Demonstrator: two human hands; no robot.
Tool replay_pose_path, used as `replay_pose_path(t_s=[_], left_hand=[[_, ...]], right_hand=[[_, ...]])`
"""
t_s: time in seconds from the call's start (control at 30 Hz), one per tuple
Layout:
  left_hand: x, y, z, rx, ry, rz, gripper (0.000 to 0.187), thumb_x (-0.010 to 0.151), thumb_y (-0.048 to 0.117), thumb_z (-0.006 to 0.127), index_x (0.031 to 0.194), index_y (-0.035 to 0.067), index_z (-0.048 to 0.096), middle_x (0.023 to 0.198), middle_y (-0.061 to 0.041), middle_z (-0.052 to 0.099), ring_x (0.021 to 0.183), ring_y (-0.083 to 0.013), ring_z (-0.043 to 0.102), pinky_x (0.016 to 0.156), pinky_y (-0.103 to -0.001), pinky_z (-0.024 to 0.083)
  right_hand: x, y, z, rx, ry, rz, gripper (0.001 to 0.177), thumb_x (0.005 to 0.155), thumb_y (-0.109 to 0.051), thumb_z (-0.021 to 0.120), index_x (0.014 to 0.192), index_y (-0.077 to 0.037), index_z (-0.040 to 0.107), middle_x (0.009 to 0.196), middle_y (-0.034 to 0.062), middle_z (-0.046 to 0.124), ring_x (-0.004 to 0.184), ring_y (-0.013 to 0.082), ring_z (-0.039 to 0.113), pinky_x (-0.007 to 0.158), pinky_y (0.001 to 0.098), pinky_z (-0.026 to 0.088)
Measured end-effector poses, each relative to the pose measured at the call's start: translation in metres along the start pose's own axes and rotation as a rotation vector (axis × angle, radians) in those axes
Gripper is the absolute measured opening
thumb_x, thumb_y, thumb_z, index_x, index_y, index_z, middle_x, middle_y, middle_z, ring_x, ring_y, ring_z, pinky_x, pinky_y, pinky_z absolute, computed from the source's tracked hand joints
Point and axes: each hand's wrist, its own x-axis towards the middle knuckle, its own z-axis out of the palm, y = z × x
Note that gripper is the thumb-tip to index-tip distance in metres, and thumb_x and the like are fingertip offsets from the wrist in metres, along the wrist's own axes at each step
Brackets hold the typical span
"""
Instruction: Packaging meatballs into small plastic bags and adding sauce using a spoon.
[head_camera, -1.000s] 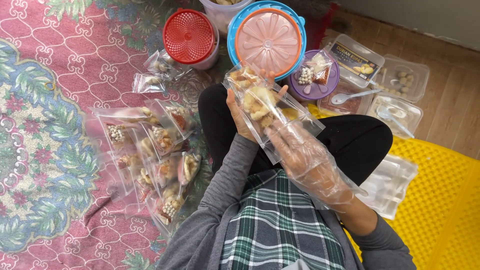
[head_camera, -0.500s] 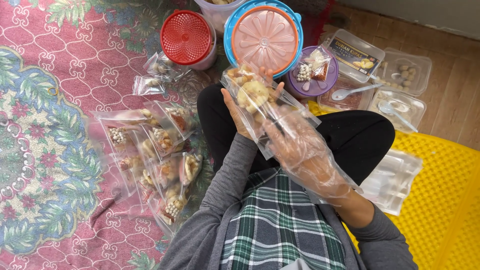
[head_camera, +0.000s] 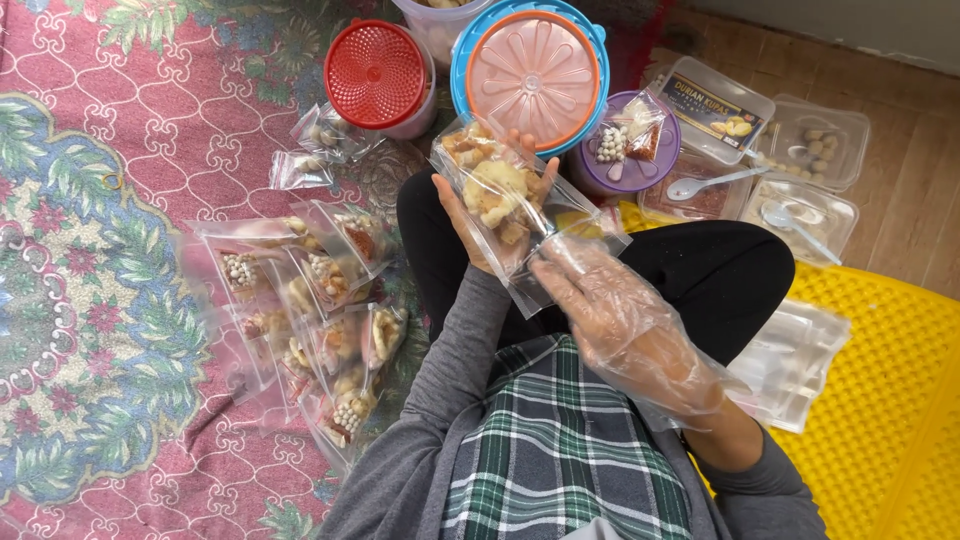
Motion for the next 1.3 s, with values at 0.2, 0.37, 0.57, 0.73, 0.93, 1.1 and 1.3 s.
replay_pose_path(t_s=[0.2,0.37,0.57,0.73,0.93,1.1,1.3], left_hand=[[-0.007,-0.011,0.005,0.067,-0.023,0.027,0.084,0.097,0.077,0.053,0.152,0.014,0.040,0.149,-0.016,0.052,0.139,-0.0364,0.052,0.118,-0.072,0.031],[-0.013,-0.020,0.006,0.101,-0.005,0.014,0.085,0.100,0.078,0.051,0.153,0.013,0.039,0.150,-0.013,0.052,0.137,-0.0339,0.054,0.117,-0.071,0.032],[-0.009,-0.014,0.010,0.065,-0.031,0.002,0.079,0.100,0.074,0.052,0.151,0.014,0.044,0.150,-0.012,0.052,0.138,-0.0331,0.053,0.119,-0.069,0.032],[-0.008,-0.017,0.030,0.104,0.017,0.090,0.072,0.102,0.069,0.051,0.152,0.018,0.042,0.154,-0.009,0.048,0.139,-0.0316,0.052,0.122,-0.069,0.025],[-0.006,-0.014,0.027,0.170,0.061,0.080,0.080,0.098,0.076,0.058,0.155,0.025,0.037,0.152,-0.009,0.048,0.137,-0.0342,0.053,0.119,-0.064,0.035],[-0.009,-0.017,0.015,0.172,0.066,0.062,0.079,0.099,0.072,0.060,0.157,0.025,0.035,0.152,-0.010,0.047,0.137,-0.0358,0.053,0.119,-0.063,0.034],[-0.001,0.000,0.027,0.002,0.067,0.073,0.075,0.097,0.068,0.062,0.145,0.010,0.051,0.139,-0.019,0.058,0.129,-0.0391,0.059,0.111,-0.064,0.045]], right_hand=[[0.004,0.002,-0.002,0.095,-0.033,0.052,0.065,0.098,0.007,0.035,0.158,-0.016,0.042,0.148,0.0254,0.048,0.141,0.0396,0.048,0.114,0.0505,0.043],[0.015,-0.001,0.001,0.069,-0.083,0.091,0.062,0.100,0.002,0.038,0.159,-0.018,0.041,0.147,0.0251,0.048,0.141,0.0399,0.047,0.114,0.0539,0.042],[0.026,-0.005,0.002,0.035,-0.148,0.145,0.059,0.102,-0.004,0.041,0.159,-0.020,0.039,0.145,0.0246,0.049,0.142,0.0402,0.046,0.115,0.0579,0.041],[0.028,-0.010,-0.005,0.030,-0.080,0.117,0.055,0.103,-0.003,0.045,0.157,-0.017,0.042,0.142,0.0257,0.051,0.139,0.0406,0.050,0.112,0.0585,0.044],[0.002,0.001,0.022,-0.221,-0.140,0.027,0.059,0.103,-0.005,0.044,0.161,-0.012,0.033,0.149,0.0187,0.049,0.141,0.0275,0.051,0.119,0.0462,0.041],[0.020,0.008,0.031,-0.245,-0.134,-0.025,0.055,0.104,-0.008,0.041,0.158,-0.011,0.033,0.152,0.0172,0.047,0.141,0.0256,0.050,0.121,0.0449,0.037],[0.054,0.002,0.034,-0.143,0.029,-0.058,0.043,0.101,-0.006,0.049,0.144,-0.009,0.051,0.144,0.0170,0.057,0.137,0.0276,0.055,0.119,0.0462,0.041]])
